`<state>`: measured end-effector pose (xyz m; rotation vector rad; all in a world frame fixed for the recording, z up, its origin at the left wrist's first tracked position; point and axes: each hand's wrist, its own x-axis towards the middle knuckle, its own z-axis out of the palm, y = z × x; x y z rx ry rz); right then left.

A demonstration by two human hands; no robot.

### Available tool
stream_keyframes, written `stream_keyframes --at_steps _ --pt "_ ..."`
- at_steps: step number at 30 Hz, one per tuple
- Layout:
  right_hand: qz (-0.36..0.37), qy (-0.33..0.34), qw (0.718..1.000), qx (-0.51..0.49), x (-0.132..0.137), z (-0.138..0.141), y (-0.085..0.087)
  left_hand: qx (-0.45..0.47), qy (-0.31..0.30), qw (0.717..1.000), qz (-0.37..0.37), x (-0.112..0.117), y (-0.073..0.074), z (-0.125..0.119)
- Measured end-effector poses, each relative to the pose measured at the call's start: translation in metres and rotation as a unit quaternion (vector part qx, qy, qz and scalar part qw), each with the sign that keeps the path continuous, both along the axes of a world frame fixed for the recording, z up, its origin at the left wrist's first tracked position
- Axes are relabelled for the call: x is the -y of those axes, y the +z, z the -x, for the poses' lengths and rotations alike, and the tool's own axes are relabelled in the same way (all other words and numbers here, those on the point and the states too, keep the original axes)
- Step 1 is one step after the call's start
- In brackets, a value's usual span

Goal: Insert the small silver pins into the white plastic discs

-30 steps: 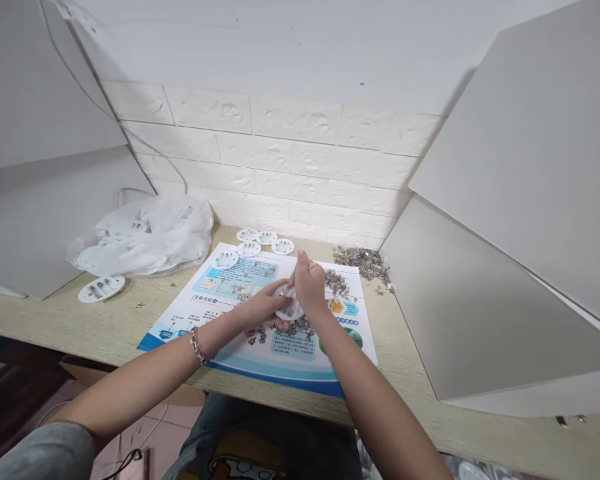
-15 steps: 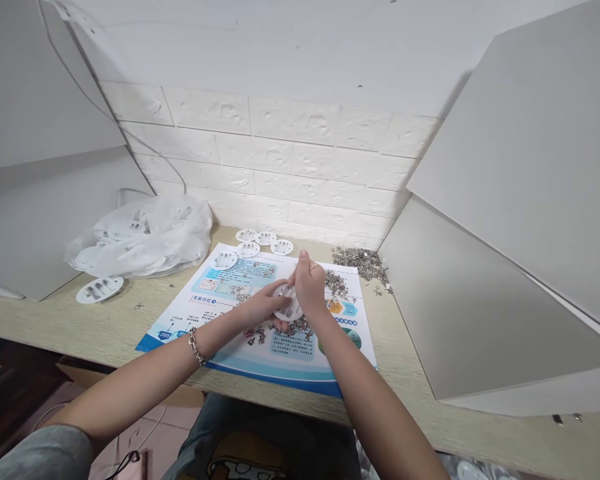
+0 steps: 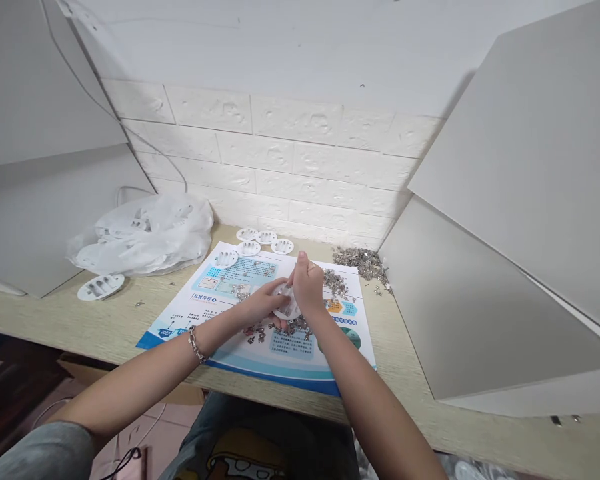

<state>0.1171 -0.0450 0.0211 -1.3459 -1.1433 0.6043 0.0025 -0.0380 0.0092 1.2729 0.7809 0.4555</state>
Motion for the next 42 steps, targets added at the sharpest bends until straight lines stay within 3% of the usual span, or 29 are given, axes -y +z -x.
stream_keyframes --at_steps 20,25,31,42 --pt "-0.054 0.016 0.997 0.053 -0.001 0.002 -0.010 -0.006 -0.013 0.999 -0.033 0.000 0.003 -0.001" --pt "0.005 0.009 1.000 -0.009 -0.003 -0.002 -0.008 0.011 0.002 1.000 0.002 0.000 0.000 -0.002" --pt "0.014 -0.025 0.999 -0.031 -0.004 -0.003 -0.007 0.031 0.005 0.999 0.025 0.000 -0.003 -0.004" --pt "0.001 0.025 1.000 0.006 -0.008 -0.004 -0.016 0.043 0.015 0.997 0.056 0.000 -0.004 -0.005"
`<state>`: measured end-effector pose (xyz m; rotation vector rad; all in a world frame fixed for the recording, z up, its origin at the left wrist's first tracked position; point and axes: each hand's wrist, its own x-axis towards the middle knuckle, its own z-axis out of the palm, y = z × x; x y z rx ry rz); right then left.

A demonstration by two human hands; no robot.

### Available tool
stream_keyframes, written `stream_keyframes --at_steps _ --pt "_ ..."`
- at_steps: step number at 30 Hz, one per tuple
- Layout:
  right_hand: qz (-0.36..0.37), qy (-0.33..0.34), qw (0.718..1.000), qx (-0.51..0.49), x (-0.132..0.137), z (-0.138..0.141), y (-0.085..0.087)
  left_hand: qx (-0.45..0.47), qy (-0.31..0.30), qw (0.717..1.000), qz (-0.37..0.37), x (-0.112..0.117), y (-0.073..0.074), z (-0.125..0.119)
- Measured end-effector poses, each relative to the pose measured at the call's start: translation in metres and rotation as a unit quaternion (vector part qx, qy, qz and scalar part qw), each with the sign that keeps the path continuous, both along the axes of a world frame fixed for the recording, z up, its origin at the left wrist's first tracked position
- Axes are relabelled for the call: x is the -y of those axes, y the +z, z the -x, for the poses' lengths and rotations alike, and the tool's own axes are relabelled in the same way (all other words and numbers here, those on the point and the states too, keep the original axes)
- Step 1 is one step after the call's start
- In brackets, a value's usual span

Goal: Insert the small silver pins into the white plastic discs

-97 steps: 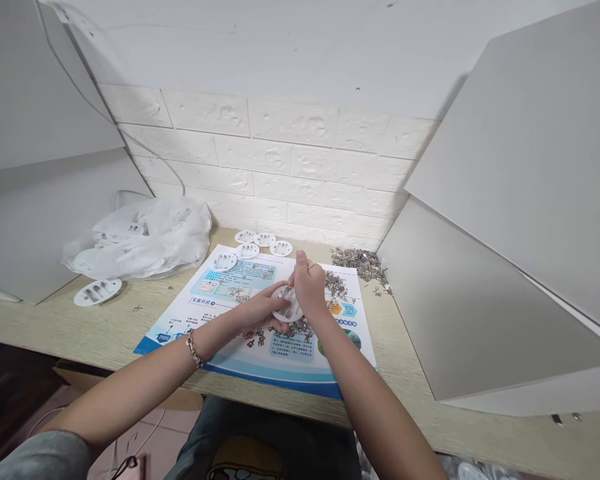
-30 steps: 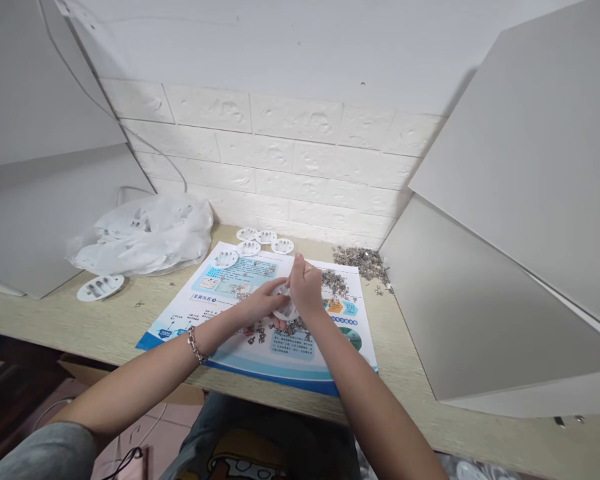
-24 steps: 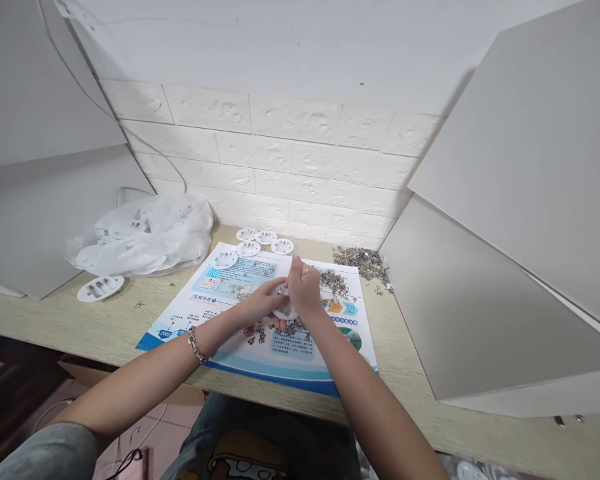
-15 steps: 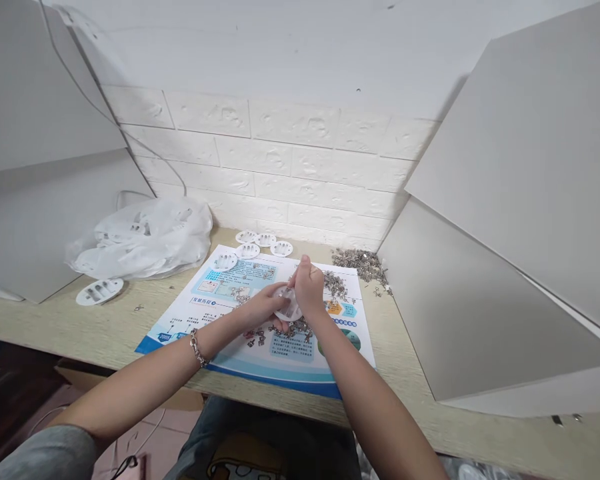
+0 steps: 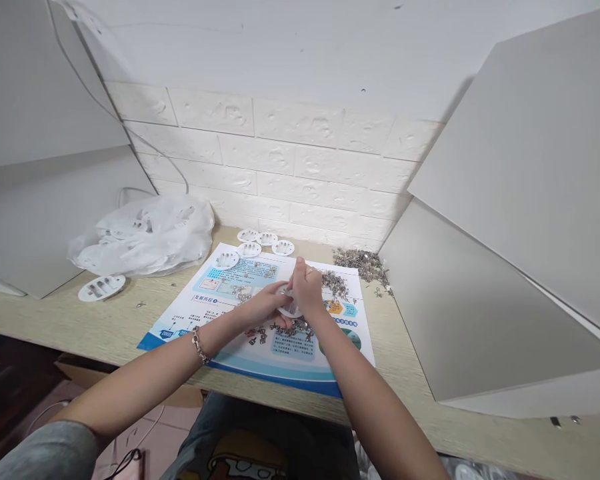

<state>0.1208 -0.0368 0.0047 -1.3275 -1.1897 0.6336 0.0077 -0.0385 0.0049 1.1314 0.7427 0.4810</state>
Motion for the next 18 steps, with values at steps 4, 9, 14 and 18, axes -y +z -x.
stream_keyframes --at_steps 4,9,14,18 --pt "-0.006 -0.009 1.000 -0.017 -0.0006 -0.0007 -0.0017 0.009 -0.003 1.000 0.004 -0.0010 -0.0023 -0.0012" --pt "-0.002 -0.013 0.999 -0.031 -0.0009 -0.0015 -0.0018 0.011 -0.004 1.000 0.007 -0.0011 -0.0036 -0.0017" --pt "0.007 -0.009 0.999 -0.031 -0.0016 -0.0019 -0.0032 0.012 -0.006 1.000 0.017 -0.0009 -0.0045 -0.0016" --pt "0.001 0.001 1.000 -0.023 -0.0016 -0.0023 -0.0039 0.016 -0.011 1.000 0.016 -0.0021 -0.0077 -0.0020"
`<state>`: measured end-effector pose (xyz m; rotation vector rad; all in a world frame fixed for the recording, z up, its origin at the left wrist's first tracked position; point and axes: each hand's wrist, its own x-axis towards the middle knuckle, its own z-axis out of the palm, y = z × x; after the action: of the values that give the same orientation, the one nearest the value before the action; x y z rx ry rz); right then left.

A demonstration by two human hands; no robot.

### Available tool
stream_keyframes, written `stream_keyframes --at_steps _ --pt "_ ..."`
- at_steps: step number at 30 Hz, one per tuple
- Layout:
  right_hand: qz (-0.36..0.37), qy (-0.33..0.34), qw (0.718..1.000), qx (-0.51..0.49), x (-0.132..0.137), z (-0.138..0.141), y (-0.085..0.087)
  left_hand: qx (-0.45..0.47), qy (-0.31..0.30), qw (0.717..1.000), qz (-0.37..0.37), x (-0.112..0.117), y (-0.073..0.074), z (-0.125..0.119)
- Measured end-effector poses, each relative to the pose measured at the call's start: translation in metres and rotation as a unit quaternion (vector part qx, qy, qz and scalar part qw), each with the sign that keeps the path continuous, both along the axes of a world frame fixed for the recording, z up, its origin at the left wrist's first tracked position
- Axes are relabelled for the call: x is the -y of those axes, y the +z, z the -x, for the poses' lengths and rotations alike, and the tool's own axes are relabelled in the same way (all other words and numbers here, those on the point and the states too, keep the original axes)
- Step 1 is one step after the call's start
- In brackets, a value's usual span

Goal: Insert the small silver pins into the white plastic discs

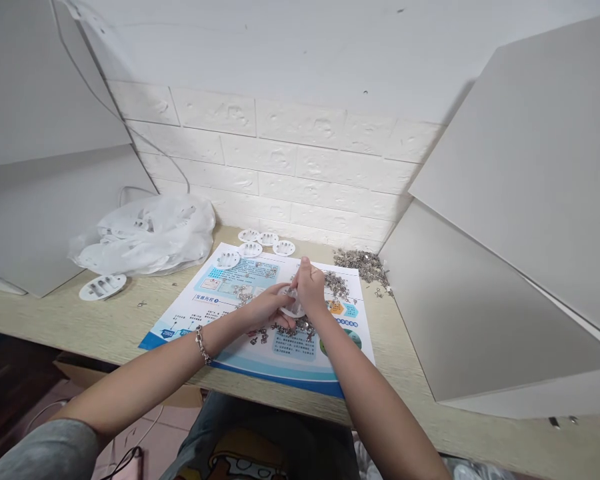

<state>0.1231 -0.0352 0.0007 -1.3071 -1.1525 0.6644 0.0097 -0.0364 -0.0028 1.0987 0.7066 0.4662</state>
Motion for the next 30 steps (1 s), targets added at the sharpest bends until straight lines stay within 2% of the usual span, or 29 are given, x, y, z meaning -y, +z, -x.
stream_keyframes --at_steps 20,26,30 --pt "-0.021 0.052 0.997 0.045 -0.007 0.001 -0.012 0.017 0.017 1.000 -0.014 0.003 0.002 0.002" --pt "-0.019 0.051 0.997 0.051 -0.007 0.001 -0.007 0.007 0.013 0.999 -0.031 0.004 0.004 0.003" --pt "-0.049 0.034 0.997 0.058 -0.001 0.002 -0.004 0.001 0.008 0.997 -0.076 0.005 0.008 0.004"
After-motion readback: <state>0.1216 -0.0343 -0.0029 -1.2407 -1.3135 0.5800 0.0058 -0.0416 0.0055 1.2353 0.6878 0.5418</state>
